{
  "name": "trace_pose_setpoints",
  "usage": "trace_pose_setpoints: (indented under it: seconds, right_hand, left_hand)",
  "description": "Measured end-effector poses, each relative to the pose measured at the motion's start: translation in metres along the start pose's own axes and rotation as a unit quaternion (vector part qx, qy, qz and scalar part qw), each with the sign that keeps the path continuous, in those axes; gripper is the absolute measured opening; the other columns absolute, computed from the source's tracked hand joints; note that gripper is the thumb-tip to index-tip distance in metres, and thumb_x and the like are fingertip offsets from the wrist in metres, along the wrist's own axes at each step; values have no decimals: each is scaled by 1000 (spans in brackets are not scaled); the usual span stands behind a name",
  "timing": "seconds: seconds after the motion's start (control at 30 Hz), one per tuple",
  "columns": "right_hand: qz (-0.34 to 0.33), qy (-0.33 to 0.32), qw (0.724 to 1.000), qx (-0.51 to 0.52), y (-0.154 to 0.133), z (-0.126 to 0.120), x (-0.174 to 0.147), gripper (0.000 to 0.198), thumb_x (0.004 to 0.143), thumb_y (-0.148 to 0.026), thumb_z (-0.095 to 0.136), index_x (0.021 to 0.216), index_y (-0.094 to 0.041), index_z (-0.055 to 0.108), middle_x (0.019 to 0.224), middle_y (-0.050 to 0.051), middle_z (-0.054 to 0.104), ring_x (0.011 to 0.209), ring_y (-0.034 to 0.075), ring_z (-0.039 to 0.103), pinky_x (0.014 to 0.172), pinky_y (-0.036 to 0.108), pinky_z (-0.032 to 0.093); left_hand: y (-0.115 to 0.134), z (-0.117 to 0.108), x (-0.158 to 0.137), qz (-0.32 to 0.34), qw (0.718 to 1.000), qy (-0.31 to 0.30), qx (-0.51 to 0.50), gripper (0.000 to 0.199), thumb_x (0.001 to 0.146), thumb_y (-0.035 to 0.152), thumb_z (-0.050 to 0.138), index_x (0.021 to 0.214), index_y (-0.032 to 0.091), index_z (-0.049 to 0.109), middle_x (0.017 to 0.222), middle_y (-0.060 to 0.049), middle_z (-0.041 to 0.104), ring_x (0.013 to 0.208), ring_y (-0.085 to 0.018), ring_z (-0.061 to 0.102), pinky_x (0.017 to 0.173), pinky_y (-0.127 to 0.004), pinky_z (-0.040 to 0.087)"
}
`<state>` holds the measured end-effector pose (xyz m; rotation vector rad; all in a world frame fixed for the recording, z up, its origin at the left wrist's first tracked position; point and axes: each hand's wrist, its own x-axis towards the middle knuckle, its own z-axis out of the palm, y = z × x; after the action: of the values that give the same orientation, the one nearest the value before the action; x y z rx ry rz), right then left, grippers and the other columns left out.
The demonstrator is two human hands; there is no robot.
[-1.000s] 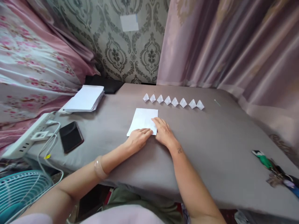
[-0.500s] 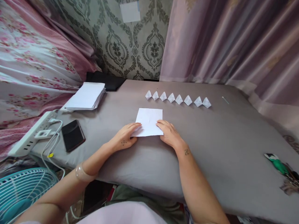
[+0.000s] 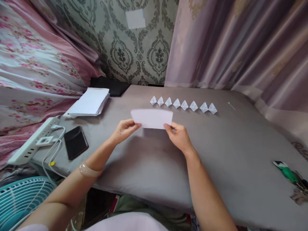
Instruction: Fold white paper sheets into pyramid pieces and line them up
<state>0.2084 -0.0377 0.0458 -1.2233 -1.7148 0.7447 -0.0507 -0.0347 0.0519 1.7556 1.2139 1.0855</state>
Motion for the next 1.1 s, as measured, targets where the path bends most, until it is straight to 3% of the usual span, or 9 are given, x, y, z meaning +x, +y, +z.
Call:
trace_pose_setpoints:
  seconds: [0.1, 0.2, 0.3, 0.4, 0.5, 0.6, 0.77, 0.9, 1.1]
  right_hand:
    - [75, 64, 984, 148, -12, -5, 2, 34, 82, -50, 62, 93, -19, 68, 78, 2, 69, 72, 16, 64, 66, 29, 52]
    - [132, 39, 959, 250, -17, -8, 3, 54, 77, -52, 68, 119, -21, 58, 78, 1, 69, 66, 15, 62, 60, 28, 51]
    - [185, 1, 960, 212, -14, -4, 3, 85, 72, -45, 72, 143, -20, 33, 62, -5, 63, 49, 12, 52, 47, 24, 45]
    - [228, -23, 964, 135, -3, 4, 1, 86, 72, -38, 70, 145, -19, 30, 56, -9, 56, 42, 9, 44, 43, 21, 40]
    - [242, -54, 966, 74, 11, 12, 1, 50, 75, -34, 63, 121, -15, 59, 58, -5, 55, 48, 9, 46, 44, 20, 38]
    - [253, -82, 964, 11, 20, 14, 1, 29, 77, -27, 56, 98, -13, 71, 62, -1, 58, 52, 9, 47, 47, 20, 38]
    - [324, -122, 937, 45, 20, 4, 3, 41, 76, -12, 50, 112, -15, 70, 60, -3, 59, 48, 7, 44, 48, 19, 37]
    - [344, -142, 920, 125, 17, -1, 5, 37, 78, -12, 57, 113, -13, 68, 77, 1, 69, 55, 6, 52, 55, 18, 43]
    - [361, -147, 908, 154, 13, -2, 6, 39, 73, -22, 69, 111, -13, 68, 85, 5, 72, 68, 10, 61, 65, 21, 49]
  left_hand:
    - [26, -3, 4, -79, 988, 13, -134, 32, 76, 45, 69, 74, 14, 67, 68, -2, 64, 62, -12, 57, 57, -23, 45]
    - [32, 1, 10, -142, 967, 34, -207, 35, 70, 46, 75, 78, 13, 67, 67, -2, 63, 56, -9, 52, 50, -20, 38]
    - [17, 12, 14, -196, 954, 42, -225, 36, 67, 43, 76, 83, 12, 67, 75, -5, 66, 59, -11, 56, 52, -22, 41]
    - [-5, 22, 14, -226, 958, 55, -168, 42, 70, 37, 72, 103, 13, 63, 73, -3, 64, 57, -11, 55, 52, -22, 40]
    - [-24, 26, 10, -201, 976, 40, -70, 58, 76, 30, 65, 130, 19, 48, 60, 5, 55, 49, -8, 44, 48, -20, 32]
    - [-34, 21, 6, -154, 988, -23, 3, 44, 81, 23, 51, 125, 19, 57, 54, 6, 43, 47, -8, 34, 49, -21, 27]
    - [-30, 4, 2, -97, 980, -141, 98, 42, 81, 13, 38, 106, 18, 70, 71, -2, 57, 65, -13, 47, 64, -25, 41]
    - [-29, -4, -1, -26, 969, -160, 189, 47, 79, 8, 40, 112, 25, 68, 100, -6, 62, 93, -20, 49, 88, -35, 43]
    - [-42, 0, -3, -9, 969, -136, 206, 35, 86, 14, 45, 101, 30, 73, 108, -8, 55, 104, -23, 47, 98, -42, 39]
